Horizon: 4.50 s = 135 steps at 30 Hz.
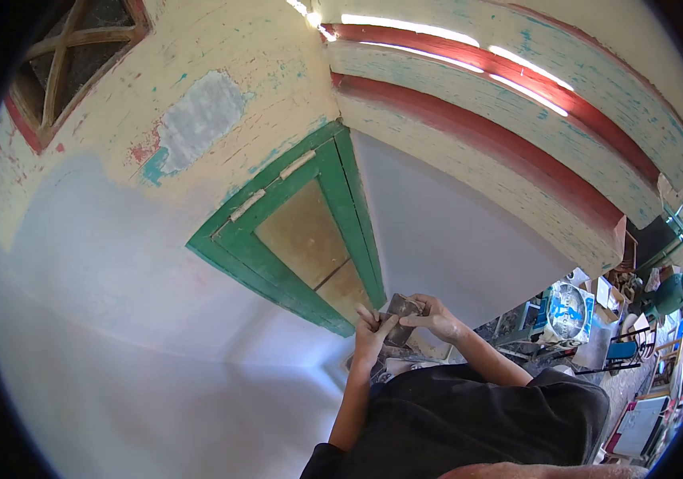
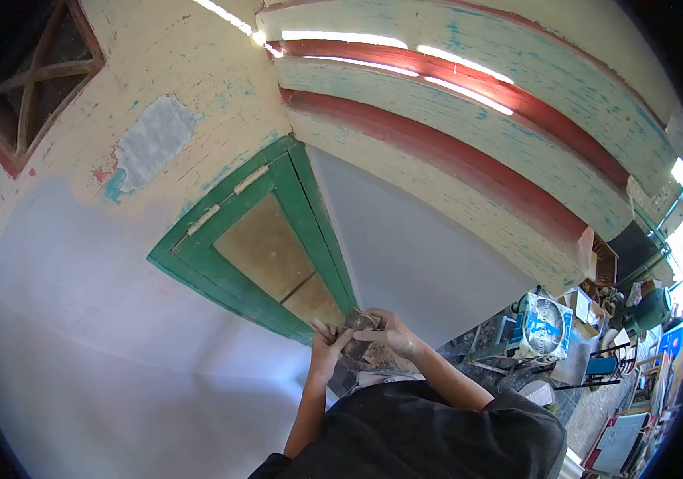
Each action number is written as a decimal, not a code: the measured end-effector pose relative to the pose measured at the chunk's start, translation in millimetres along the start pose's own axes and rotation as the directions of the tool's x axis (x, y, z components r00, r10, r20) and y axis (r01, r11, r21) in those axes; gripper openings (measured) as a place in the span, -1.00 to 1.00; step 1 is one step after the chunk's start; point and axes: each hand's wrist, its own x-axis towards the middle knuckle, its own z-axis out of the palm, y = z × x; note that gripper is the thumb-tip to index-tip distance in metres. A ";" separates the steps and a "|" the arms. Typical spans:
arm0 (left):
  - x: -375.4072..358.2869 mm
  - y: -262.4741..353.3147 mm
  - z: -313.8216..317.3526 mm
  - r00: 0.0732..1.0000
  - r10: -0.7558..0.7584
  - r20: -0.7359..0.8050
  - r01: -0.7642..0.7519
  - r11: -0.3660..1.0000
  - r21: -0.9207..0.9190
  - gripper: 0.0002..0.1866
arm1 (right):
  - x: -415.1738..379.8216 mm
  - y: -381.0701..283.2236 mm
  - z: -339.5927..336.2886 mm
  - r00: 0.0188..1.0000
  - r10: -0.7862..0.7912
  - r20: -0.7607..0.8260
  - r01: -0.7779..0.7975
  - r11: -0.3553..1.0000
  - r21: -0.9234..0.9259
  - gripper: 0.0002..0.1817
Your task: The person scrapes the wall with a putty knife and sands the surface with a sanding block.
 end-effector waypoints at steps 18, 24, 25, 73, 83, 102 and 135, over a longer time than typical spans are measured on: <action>28.2 5.0 -7.2 0.980 0.185 0.071 -0.181 0.981 -0.064 -0.55 | 1.9 -45.1 39.1 0.976 -0.197 -0.097 0.187 0.977 -0.102 -0.66; 22.7 12.7 -9.8 0.979 0.188 0.082 -0.183 0.981 -0.062 -0.55 | -0.9 -41.2 42.0 0.970 -0.201 -0.137 0.188 0.977 -0.101 -0.66; 22.3 13.0 -11.9 0.985 0.146 0.093 -0.146 0.989 -0.003 -0.55 | -1.2 -40.4 43.3 0.968 -0.194 -0.162 0.180 0.979 -0.096 -0.66; 5.1 3.9 21.9 0.972 0.139 0.192 -0.145 0.989 0.013 -0.58 | -38.8 -38.4 29.8 0.951 -0.094 -0.296 0.119 0.991 0.068 -0.58; -9.4 21.6 71.9 0.943 0.109 0.316 -0.113 0.994 -0.005 -0.67 | -69.6 -27.2 5.2 0.885 -0.162 -0.437 0.279 0.935 0.220 -0.55; -7.6 25.6 66.4 0.964 0.164 0.211 -0.161 0.986 -0.033 -0.68 | -71.6 -56.5 7.1 0.907 -0.258 -0.332 0.284 0.958 0.033 -0.66; -20.0 74.8 50.3 0.999 -0.012 0.052 0.025 0.965 -0.262 -0.72 | -65.3 -57.6 10.6 0.608 -0.793 0.027 0.578 0.419 -0.701 -0.69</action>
